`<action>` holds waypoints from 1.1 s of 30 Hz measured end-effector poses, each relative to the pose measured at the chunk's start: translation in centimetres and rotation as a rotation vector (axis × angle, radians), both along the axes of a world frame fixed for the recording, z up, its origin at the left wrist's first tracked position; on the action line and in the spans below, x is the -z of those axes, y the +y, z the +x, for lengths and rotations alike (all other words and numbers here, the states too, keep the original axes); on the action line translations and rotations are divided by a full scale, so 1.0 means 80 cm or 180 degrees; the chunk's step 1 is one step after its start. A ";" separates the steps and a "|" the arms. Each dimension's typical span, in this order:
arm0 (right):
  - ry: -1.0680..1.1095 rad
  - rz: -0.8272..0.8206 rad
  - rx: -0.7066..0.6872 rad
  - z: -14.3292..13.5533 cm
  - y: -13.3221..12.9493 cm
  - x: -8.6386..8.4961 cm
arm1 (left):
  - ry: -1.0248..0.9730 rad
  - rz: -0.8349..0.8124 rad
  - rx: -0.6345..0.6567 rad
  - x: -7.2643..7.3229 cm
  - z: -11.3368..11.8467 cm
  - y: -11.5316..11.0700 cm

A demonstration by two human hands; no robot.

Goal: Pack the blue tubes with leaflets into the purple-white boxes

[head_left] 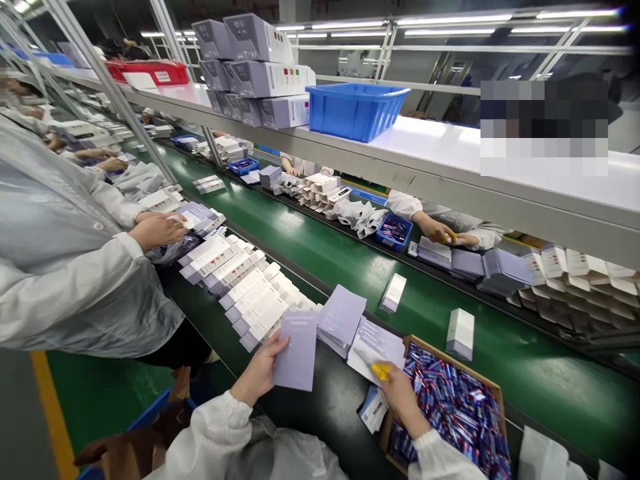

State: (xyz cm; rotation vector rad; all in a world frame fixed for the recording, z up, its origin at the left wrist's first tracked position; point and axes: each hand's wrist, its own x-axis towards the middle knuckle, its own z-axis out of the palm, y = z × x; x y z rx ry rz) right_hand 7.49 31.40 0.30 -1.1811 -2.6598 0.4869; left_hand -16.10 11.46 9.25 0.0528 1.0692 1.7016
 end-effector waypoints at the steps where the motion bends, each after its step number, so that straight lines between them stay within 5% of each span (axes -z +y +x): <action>1: 0.0196 0.0073 0.0219 0.004 -0.001 -0.011 | -0.0083 -0.0006 0.0095 0.007 0.007 -0.001; 4: 0.1016 0.0813 0.0593 0.006 -0.031 -0.060 | -0.0150 -0.0016 0.0323 0.025 0.028 0.004; 7: 0.1250 0.1480 -0.0386 -0.012 -0.088 -0.102 | -0.0123 0.0052 0.0379 0.026 0.045 0.019; 9: 0.1080 0.1710 -0.1154 -0.029 -0.121 -0.109 | -0.0128 0.0201 0.0387 0.019 0.053 0.028; 12: 0.0895 0.1833 -0.1661 -0.049 -0.149 -0.095 | -0.0082 0.0466 0.0582 0.004 0.058 0.036; 15: 0.1007 0.1755 -0.1557 -0.059 -0.157 -0.081 | 0.0186 0.0573 0.0659 -0.002 0.062 0.036; 19: 0.1144 0.1443 -0.1435 -0.048 -0.157 -0.089 | 0.0283 0.0532 0.0513 0.007 0.061 0.037; 23: 0.1177 0.1189 -0.0542 -0.005 -0.131 -0.086 | 0.0105 0.0234 0.0203 0.016 0.041 0.032; 26: 0.0444 0.0839 0.0223 0.024 -0.112 -0.059 | 0.0131 -0.0039 -0.0060 0.015 0.017 0.021; 29: -0.0560 0.0670 0.0151 0.029 -0.112 -0.025 | 0.0182 -0.0137 -0.0093 0.011 -0.001 0.011; 33: -0.1014 0.0828 -0.0082 0.014 -0.129 0.010 | 0.0225 -0.0203 0.0096 0.006 -0.004 0.010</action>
